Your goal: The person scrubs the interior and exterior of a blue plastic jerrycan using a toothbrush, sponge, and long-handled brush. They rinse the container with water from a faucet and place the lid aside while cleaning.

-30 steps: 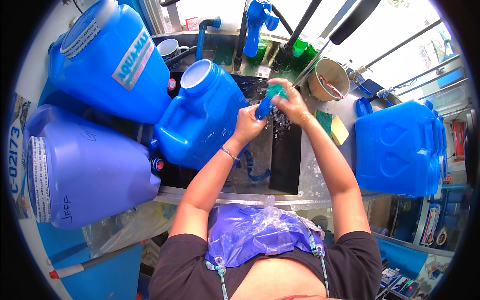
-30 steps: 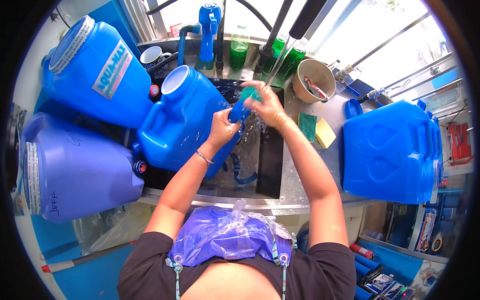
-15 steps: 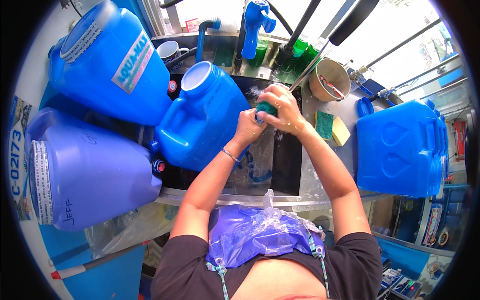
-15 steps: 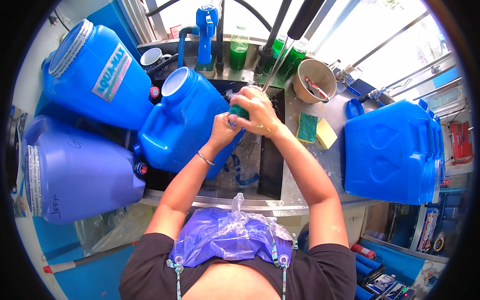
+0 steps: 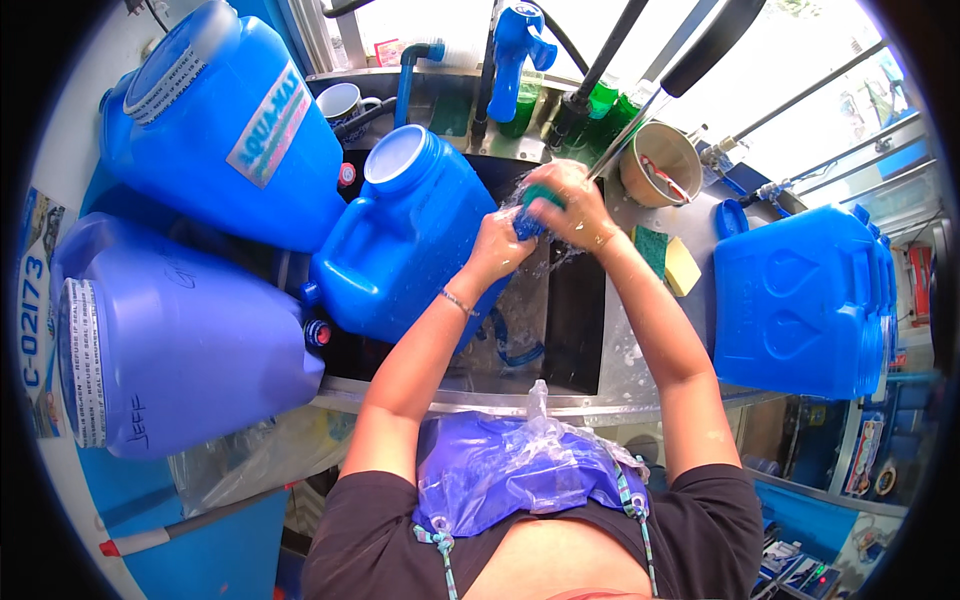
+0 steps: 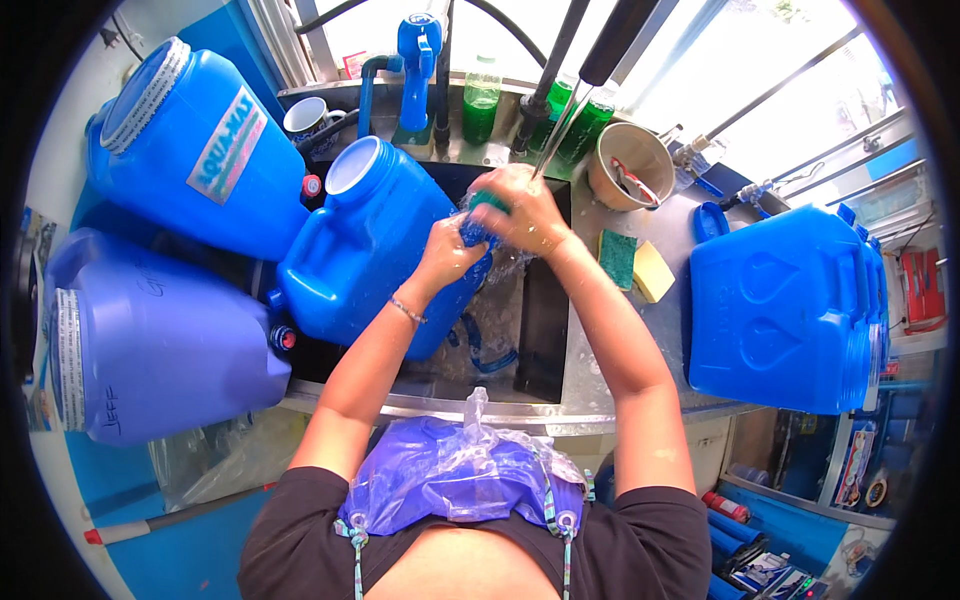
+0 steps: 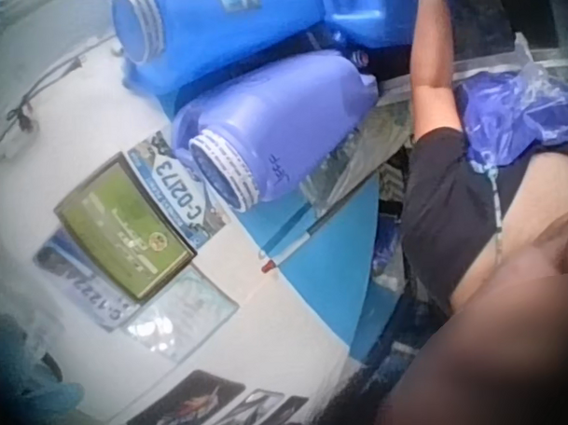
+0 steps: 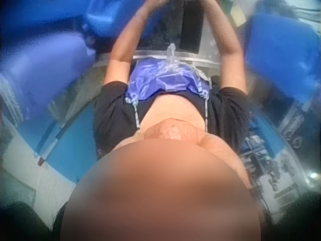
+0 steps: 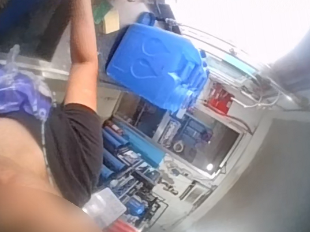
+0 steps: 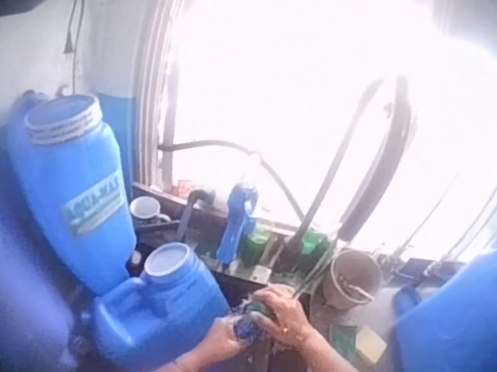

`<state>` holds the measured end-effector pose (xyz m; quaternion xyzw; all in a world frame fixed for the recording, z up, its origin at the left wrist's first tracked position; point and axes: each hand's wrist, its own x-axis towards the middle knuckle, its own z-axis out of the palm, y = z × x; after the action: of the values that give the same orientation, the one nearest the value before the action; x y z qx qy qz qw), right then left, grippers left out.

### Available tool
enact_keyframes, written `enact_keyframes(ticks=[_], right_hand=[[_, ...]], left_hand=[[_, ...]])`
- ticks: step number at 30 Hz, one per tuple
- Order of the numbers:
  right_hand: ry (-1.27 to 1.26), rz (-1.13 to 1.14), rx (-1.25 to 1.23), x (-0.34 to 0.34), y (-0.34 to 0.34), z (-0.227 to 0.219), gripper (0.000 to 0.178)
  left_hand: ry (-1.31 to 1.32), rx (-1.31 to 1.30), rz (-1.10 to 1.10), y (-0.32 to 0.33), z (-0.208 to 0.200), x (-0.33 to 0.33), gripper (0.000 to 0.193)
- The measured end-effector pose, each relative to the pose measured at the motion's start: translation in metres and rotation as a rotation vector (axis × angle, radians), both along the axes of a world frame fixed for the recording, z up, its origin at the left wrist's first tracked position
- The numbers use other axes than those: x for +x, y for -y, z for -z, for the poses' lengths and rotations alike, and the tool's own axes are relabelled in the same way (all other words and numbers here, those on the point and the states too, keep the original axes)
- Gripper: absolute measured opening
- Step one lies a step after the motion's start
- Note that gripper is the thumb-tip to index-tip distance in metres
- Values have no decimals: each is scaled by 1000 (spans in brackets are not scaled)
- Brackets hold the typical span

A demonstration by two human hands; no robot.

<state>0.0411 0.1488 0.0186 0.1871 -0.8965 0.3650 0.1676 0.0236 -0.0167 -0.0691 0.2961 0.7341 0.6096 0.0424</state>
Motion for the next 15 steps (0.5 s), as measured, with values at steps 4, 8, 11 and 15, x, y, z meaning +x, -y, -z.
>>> enact_keyframes(ticks=[4,8,11,15], right_hand=[[-26,-13,120,1,3,-4,26],[-24,-6,-54,3,1,1,25],[180,65,-119,1,1,3,27],[-161,-103,185,-2,3,1,28]], left_hand=[[-80,-4,-43,-1,0,5,17],[-42,73,-42,2,-6,10,16],[-12,-16,-44,3,-8,12,16],[-129,110,-63,4,-6,10,15]])
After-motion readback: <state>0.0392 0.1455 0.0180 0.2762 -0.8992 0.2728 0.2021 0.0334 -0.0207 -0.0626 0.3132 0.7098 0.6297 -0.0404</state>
